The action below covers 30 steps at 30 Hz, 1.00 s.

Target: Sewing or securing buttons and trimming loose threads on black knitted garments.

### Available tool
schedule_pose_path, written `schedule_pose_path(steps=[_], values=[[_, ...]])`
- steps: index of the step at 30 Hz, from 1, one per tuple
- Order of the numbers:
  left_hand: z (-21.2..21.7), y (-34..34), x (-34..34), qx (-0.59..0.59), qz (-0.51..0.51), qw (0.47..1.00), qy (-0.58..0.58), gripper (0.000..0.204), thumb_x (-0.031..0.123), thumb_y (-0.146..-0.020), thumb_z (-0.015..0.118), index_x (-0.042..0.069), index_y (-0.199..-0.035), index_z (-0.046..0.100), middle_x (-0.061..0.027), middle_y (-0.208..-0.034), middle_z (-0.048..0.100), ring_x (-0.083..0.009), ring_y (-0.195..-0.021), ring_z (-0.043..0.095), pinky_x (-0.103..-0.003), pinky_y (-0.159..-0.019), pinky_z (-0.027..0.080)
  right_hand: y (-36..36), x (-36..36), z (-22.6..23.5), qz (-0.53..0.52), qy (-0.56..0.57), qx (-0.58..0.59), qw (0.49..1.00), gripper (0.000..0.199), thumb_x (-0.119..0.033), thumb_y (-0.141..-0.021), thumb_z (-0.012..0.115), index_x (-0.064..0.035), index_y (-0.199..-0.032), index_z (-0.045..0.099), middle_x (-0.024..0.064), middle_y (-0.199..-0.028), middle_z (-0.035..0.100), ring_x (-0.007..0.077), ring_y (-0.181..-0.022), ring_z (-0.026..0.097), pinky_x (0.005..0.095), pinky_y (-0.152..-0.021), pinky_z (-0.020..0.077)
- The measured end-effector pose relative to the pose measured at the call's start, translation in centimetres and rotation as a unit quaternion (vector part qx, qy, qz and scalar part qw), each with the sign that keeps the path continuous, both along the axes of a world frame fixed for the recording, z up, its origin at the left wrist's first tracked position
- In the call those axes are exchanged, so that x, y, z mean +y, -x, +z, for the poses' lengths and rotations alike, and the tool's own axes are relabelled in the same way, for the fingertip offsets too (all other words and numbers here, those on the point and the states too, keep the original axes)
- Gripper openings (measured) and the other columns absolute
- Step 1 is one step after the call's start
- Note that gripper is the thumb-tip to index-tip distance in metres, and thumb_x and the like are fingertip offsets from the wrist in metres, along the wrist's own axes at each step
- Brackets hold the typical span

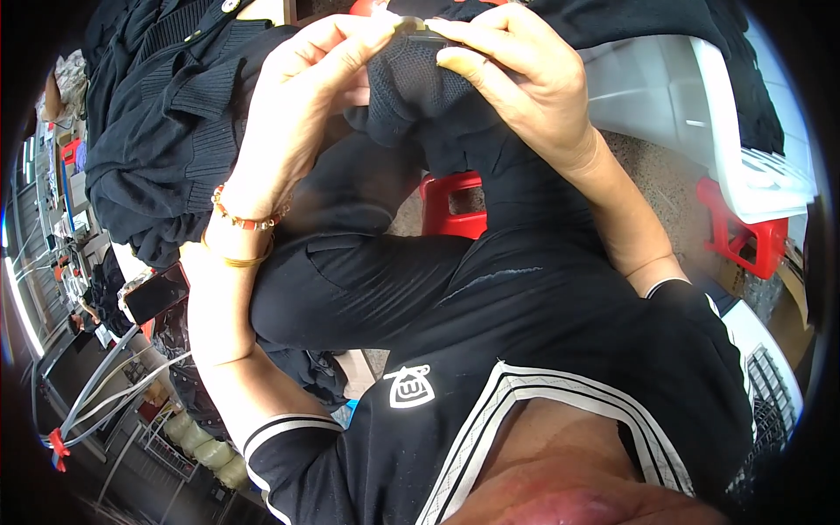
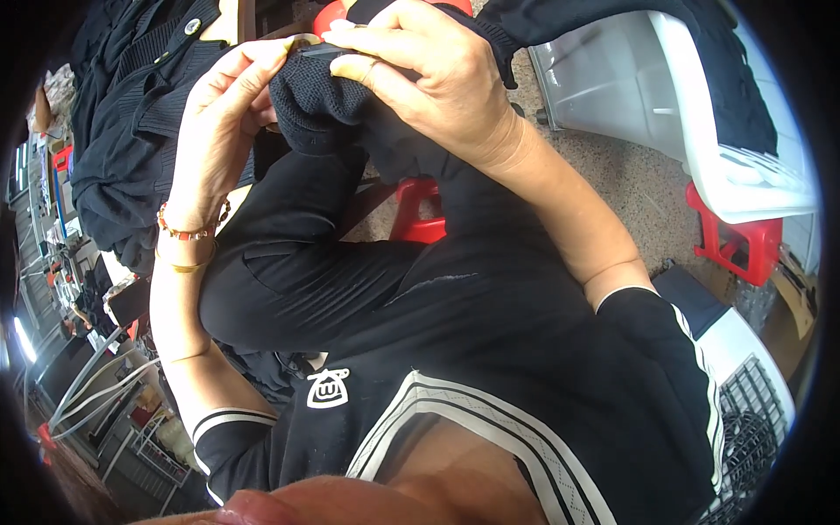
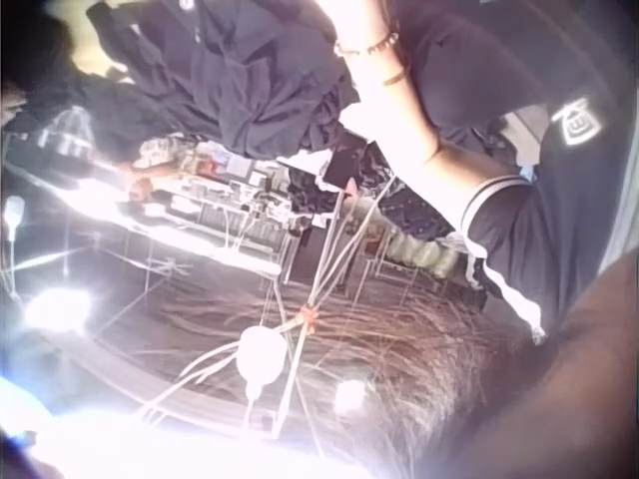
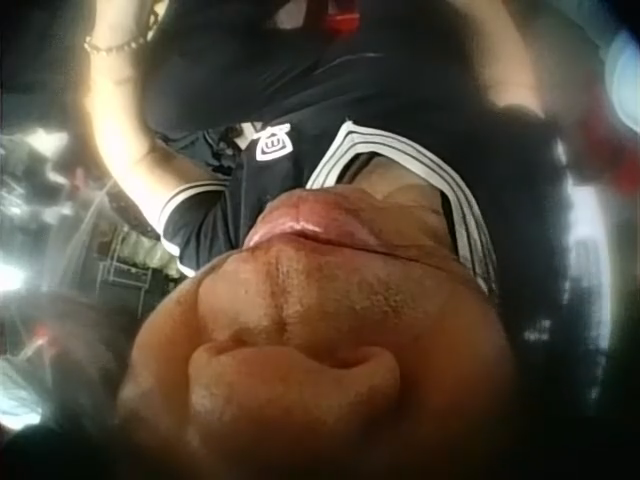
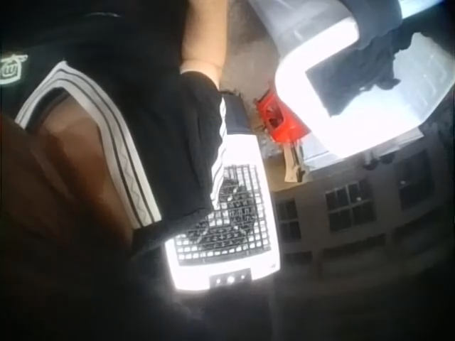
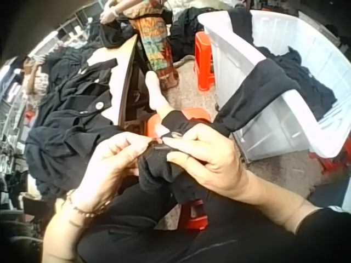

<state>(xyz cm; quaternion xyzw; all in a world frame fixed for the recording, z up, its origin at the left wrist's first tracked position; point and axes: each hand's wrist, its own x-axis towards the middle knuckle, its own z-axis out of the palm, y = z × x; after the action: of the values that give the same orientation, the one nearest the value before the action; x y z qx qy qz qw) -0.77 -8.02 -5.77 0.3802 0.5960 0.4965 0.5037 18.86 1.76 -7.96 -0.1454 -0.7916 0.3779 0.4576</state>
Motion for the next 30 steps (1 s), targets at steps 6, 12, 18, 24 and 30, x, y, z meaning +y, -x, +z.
schedule_pose_path(steps=[6,12,18,24,30], values=[[0.0,0.2,-0.1,-0.012,-0.012,1.000,-0.001,0.021,0.025,-0.097,0.064,0.009,-0.110,0.070,0.0076,-0.085,0.064,0.0014,-0.069,0.052,-0.014,-0.064,0.044,0.2,0.1,0.1,0.002,-0.011,-0.002,1.000,0.028,0.004,-0.077,0.076,0.0036,-0.104,0.071,0.0097,-0.080,0.062,0.0208,-0.071,0.061,0.0286,-0.064,0.0478],[0.7,0.4,0.1,-0.046,-0.054,0.997,0.003,0.028,0.020,-0.100,0.058,0.004,-0.122,0.063,-0.0006,-0.102,0.069,-0.0054,-0.084,0.066,-0.022,-0.077,0.054,0.3,0.5,-0.5,0.018,-0.016,0.041,0.999,0.023,0.003,-0.077,0.077,0.0028,-0.098,0.071,0.0079,-0.080,0.061,0.0158,-0.069,0.058,0.0268,-0.061,0.0457],[0.3,-0.6,0.4,-0.018,-0.064,0.998,-0.021,0.046,-0.002,-0.089,0.064,0.004,-0.133,0.055,-0.0025,-0.117,0.066,-0.0050,-0.105,0.060,-0.021,-0.091,0.048,0.7,1.1,-5.0,0.128,0.234,-0.020,0.964,0.024,-0.015,-0.083,0.080,0.0005,-0.099,0.070,-0.0079,-0.068,0.049,-0.0004,-0.060,0.040,0.0177,-0.052,0.0318],[-1.3,1.0,0.0,0.285,-0.056,0.955,0.058,0.039,-0.004,-0.088,0.056,0.005,-0.127,0.057,-0.0038,-0.104,0.066,-0.0057,-0.079,0.062,-0.018,-0.064,0.050,0.0,1.3,-1.3,0.102,0.294,-0.053,0.949,0.009,-0.006,-0.089,0.070,-0.0016,-0.085,0.063,-0.0060,-0.075,0.058,0.0028,-0.066,0.049,0.0205,-0.059,0.0398],[-1.3,2.2,0.1,0.073,-0.092,0.990,0.084,0.015,0.015,-0.093,0.055,0.009,-0.105,0.063,0.0031,-0.088,0.065,-0.0007,-0.078,0.058,-0.016,-0.071,0.046,-0.7,2.0,0.3,0.092,0.318,0.002,0.944,0.007,-0.007,-0.090,0.068,-0.0011,-0.089,0.065,-0.0031,-0.077,0.062,0.0048,-0.068,0.054,0.0206,-0.062,0.0428]])
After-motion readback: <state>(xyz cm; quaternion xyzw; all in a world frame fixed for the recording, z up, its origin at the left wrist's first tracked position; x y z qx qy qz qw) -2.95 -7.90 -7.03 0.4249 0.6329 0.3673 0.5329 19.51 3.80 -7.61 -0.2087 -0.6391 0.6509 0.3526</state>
